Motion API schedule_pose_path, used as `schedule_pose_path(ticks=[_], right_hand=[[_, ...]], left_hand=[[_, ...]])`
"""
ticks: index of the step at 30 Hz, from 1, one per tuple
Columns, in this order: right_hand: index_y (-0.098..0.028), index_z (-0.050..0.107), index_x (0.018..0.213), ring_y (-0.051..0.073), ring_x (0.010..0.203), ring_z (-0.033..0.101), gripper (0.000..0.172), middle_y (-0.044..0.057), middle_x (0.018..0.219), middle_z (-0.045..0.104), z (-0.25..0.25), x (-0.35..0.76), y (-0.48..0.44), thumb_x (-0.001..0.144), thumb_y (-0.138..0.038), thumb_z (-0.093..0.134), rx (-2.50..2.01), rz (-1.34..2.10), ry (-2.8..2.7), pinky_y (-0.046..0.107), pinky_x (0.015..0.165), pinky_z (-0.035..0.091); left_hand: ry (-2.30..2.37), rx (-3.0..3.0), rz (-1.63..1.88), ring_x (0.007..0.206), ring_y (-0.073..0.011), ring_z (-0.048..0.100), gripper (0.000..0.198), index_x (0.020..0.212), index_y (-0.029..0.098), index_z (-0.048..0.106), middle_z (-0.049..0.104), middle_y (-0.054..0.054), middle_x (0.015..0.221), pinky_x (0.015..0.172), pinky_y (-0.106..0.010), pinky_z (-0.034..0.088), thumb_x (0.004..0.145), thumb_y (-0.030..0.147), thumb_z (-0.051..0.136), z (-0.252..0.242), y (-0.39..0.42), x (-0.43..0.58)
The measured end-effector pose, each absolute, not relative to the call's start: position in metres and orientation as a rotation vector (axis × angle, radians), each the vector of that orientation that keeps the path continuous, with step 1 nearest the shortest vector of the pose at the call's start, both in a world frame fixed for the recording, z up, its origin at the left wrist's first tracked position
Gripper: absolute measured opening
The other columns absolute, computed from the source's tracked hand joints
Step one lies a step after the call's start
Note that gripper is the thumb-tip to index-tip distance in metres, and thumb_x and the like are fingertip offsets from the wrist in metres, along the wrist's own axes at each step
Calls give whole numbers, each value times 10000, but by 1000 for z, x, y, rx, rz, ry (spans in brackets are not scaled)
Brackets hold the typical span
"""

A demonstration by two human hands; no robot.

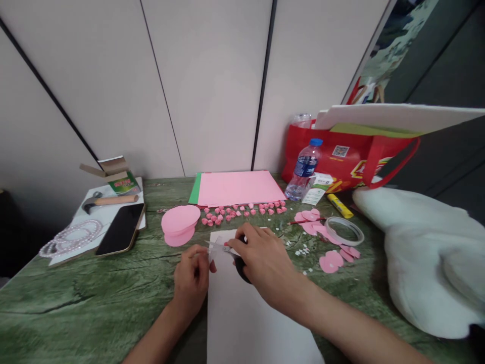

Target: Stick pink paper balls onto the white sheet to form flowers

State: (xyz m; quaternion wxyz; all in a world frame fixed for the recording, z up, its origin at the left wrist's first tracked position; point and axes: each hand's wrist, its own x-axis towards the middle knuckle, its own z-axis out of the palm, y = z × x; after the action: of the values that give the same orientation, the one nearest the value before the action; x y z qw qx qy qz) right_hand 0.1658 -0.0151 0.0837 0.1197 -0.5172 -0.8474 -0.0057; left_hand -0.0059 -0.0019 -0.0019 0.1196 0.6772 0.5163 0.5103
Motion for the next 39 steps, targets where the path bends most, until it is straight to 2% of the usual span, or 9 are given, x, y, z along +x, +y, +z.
schedule_pose_path(ticks=[3, 6, 9, 12, 18, 26, 32, 36, 39], right_hand=[[-206, 619, 1030, 230, 897, 529, 413, 81, 986, 561, 86, 163, -19, 644, -59, 609, -1566, 5, -2494, 337, 716, 346], [-202, 634, 1003, 231, 878, 532, 350, 84, 981, 567, 87, 161, -22, 681, -72, 591, -1599, -3, -2480, 349, 720, 355], [-203, 648, 979, 230, 856, 532, 248, 88, 967, 574, 89, 160, -23, 765, -118, 556, -1631, -22, -2458, 361, 716, 359], [-194, 649, 988, 236, 858, 528, 226, 96, 962, 576, 91, 158, -25, 800, -133, 538, -1643, -25, -2462, 368, 715, 358], [-173, 638, 949, 231, 846, 499, 195, 97, 922, 560, 85, 155, -25, 779, -116, 561, -1552, -82, -2455, 365, 723, 344], [-151, 584, 931, 226, 854, 429, 207, 106, 982, 528, 78, 157, -19, 739, -73, 578, -1342, -421, -2454, 381, 801, 305], [-168, 582, 927, 204, 811, 445, 139, 83, 934, 549, 74, 160, -13, 820, -106, 520, -1267, -448, -2454, 344, 712, 299], [-169, 594, 872, 186, 776, 469, 114, 70, 899, 568, 71, 162, -10, 831, -98, 515, -1229, -414, -2451, 319, 658, 292], [-167, 612, 843, 165, 738, 485, 114, 66, 868, 579, 69, 163, -6, 834, -97, 523, -1264, -380, -2444, 301, 625, 290]], left_hand=[[1401, 2080, 1459, 311, -81, 458, 97, 944, 181, 411, 568, 80, 481, 402, -203, 382, 922, 264, 365, -3, -2, -6], [1379, 2142, 1483, 372, -93, 523, 91, 938, 174, 438, 594, 59, 516, 454, -213, 426, 913, 239, 380, -2, -2, -7], [1356, 2237, 1515, 451, -103, 578, 140, 847, 172, 509, 623, 27, 557, 512, -221, 455, 903, 230, 395, 2, -2, -7], [1310, 2369, 1506, 461, -93, 570, 265, 704, 176, 544, 592, 28, 525, 516, -201, 445, 912, 206, 382, 4, -2, -6], [1336, 2369, 1425, 432, -79, 512, 330, 659, 181, 549, 536, 45, 492, 508, -192, 420, 930, 215, 364, 7, -5, -5], [1461, 2247, 1454, 435, -102, 515, 367, 642, 191, 522, 537, 33, 476, 500, -224, 410, 936, 303, 332, 4, -4, -7], [1508, 2169, 1537, 476, -114, 566, 222, 801, 189, 543, 578, 30, 535, 522, -225, 454, 912, 305, 390, -5, 0, -11], [1559, 2174, 1590, 526, -128, 606, 259, 807, 179, 556, 642, -25, 651, 529, -235, 468, 913, 347, 390, -5, 1, -11], [1559, 2289, 1561, 479, -128, 578, 318, 715, 183, 549, 617, -17, 577, 490, -227, 440, 922, 322, 353, -1, -2, -10]])
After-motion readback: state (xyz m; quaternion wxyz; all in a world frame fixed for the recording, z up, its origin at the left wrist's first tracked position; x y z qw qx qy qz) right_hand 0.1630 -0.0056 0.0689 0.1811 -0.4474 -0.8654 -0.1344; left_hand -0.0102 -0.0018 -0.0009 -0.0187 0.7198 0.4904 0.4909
